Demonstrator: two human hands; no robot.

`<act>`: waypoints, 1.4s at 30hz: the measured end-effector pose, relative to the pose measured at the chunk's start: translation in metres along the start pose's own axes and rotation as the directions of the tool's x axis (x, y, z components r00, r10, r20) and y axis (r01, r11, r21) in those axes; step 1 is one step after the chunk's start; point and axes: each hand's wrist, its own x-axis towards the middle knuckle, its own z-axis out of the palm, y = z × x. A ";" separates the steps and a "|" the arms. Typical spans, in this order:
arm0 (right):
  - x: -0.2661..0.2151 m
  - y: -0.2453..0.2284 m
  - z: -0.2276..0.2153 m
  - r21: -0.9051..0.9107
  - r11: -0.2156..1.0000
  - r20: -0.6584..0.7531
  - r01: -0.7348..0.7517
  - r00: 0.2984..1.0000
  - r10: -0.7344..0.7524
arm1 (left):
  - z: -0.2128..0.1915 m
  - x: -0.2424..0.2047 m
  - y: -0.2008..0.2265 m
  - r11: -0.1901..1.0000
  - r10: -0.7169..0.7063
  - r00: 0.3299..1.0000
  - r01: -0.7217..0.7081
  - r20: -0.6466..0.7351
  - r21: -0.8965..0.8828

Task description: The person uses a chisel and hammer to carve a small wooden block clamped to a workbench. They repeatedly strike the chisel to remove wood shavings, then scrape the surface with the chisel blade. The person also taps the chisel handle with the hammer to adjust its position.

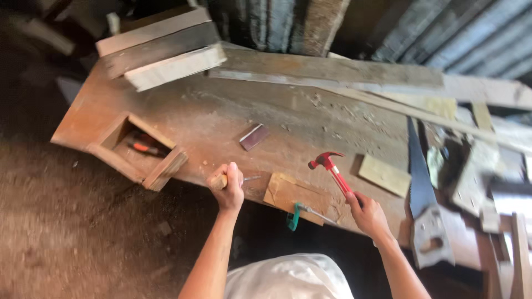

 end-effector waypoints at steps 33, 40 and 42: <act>0.161 -0.032 0.036 0.119 0.985 0.521 0.122 0.837 -0.166 | 0.000 -0.029 0.012 0.995 0.096 0.933 -0.077 -0.348 0.069; 0.164 -0.019 0.050 0.213 0.976 0.596 -0.034 0.797 -0.102 | -0.001 -0.033 0.009 0.994 0.107 0.926 -0.087 -0.361 0.070; 0.162 -0.019 0.051 0.216 0.976 0.552 0.011 0.823 -0.131 | -0.002 -0.033 0.011 0.994 0.106 0.924 -0.084 -0.368 0.073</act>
